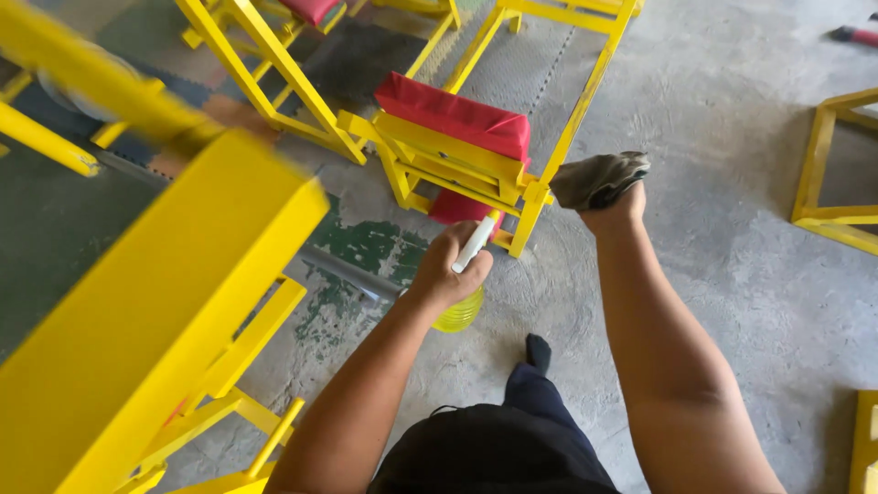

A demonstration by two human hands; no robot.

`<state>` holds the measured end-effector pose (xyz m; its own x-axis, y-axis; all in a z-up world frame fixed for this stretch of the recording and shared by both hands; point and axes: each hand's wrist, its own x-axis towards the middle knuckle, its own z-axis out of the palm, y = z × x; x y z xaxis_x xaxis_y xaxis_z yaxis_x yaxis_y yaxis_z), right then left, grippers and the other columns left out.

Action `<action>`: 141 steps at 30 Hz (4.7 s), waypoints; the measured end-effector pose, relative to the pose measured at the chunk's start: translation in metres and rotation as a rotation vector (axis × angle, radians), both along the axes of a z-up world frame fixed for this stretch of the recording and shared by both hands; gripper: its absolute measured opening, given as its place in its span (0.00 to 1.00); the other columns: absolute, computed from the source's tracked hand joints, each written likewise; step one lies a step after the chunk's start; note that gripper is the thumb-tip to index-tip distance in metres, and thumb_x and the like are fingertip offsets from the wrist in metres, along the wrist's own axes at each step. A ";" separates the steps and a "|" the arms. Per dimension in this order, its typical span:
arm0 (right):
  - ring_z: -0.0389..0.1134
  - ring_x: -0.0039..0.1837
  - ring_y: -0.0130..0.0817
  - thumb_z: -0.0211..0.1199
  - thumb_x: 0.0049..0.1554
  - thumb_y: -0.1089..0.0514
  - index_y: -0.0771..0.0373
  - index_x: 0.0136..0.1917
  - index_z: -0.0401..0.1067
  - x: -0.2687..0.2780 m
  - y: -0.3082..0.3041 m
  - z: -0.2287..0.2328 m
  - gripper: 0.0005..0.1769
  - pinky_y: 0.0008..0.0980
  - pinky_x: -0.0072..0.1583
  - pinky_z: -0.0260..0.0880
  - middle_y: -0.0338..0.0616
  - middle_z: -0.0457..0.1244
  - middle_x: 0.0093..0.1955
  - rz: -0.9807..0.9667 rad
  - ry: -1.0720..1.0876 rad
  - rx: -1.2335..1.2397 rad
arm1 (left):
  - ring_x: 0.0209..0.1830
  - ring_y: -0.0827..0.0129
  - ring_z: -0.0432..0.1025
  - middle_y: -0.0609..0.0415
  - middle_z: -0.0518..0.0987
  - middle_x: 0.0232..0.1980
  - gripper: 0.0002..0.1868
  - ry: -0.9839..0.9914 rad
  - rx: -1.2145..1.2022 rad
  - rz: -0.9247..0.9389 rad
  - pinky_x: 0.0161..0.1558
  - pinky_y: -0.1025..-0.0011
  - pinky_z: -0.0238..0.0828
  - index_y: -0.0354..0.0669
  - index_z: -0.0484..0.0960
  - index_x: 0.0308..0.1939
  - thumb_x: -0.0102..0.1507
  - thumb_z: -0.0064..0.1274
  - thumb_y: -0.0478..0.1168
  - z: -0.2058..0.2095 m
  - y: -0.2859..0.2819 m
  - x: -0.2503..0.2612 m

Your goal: Using a spray bottle and a cloth to clean the metal frame and padded surfaces of gym machines.

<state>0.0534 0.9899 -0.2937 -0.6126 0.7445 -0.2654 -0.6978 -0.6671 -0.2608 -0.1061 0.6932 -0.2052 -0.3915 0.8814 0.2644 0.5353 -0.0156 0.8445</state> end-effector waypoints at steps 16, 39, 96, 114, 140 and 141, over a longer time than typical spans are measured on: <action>0.64 0.67 0.50 0.66 0.50 0.62 0.54 0.54 0.79 -0.046 0.080 -0.163 0.16 0.50 0.65 0.66 0.40 0.66 0.69 0.215 -1.275 1.928 | 0.50 0.41 0.76 0.37 0.80 0.52 0.22 -0.238 -0.192 0.190 0.51 0.56 0.75 0.36 0.77 0.57 0.60 0.50 0.38 -0.191 0.208 0.032; 0.60 0.82 0.39 0.64 0.56 0.72 0.59 0.54 0.77 0.009 0.119 -0.215 0.15 0.49 0.83 0.51 0.42 0.69 0.68 0.275 -1.007 1.288 | 0.48 0.41 0.76 0.39 0.81 0.48 0.17 -0.186 -0.449 0.173 0.49 0.53 0.75 0.39 0.81 0.51 0.60 0.52 0.40 -0.198 0.263 -0.023; 0.61 0.73 0.51 0.61 0.56 0.47 0.53 0.65 0.73 -0.135 0.201 -0.301 0.24 0.53 0.70 0.61 0.47 0.65 0.67 1.100 -1.190 1.762 | 0.43 0.43 0.77 0.43 0.82 0.44 0.21 -0.256 -0.680 0.159 0.45 0.50 0.74 0.47 0.78 0.54 0.57 0.53 0.43 -0.245 0.327 -0.059; 0.68 0.57 0.50 0.67 0.49 0.61 0.46 0.60 0.80 -0.132 0.145 -0.153 0.24 0.47 0.55 0.72 0.42 0.67 0.56 0.704 -1.282 2.044 | 0.48 0.51 0.81 0.43 0.84 0.51 0.22 -0.645 -0.572 0.442 0.51 0.62 0.77 0.45 0.81 0.56 0.57 0.54 0.41 -0.205 0.235 -0.087; 0.59 0.74 0.57 0.59 0.51 0.67 0.54 0.68 0.74 -0.281 0.063 -0.225 0.31 0.54 0.74 0.59 0.53 0.59 0.75 0.250 -1.592 2.017 | 0.48 0.46 0.78 0.41 0.82 0.51 0.21 -0.275 -0.279 0.281 0.49 0.58 0.76 0.42 0.79 0.57 0.59 0.55 0.38 -0.266 0.195 -0.225; 0.59 0.74 0.57 0.59 0.51 0.67 0.54 0.68 0.74 -0.258 0.060 -0.225 0.31 0.54 0.74 0.59 0.53 0.59 0.75 0.249 -1.595 2.017 | 0.48 0.46 0.78 0.41 0.82 0.51 0.21 -0.276 -0.277 0.278 0.49 0.58 0.76 0.42 0.79 0.57 0.59 0.55 0.38 -0.264 0.199 -0.225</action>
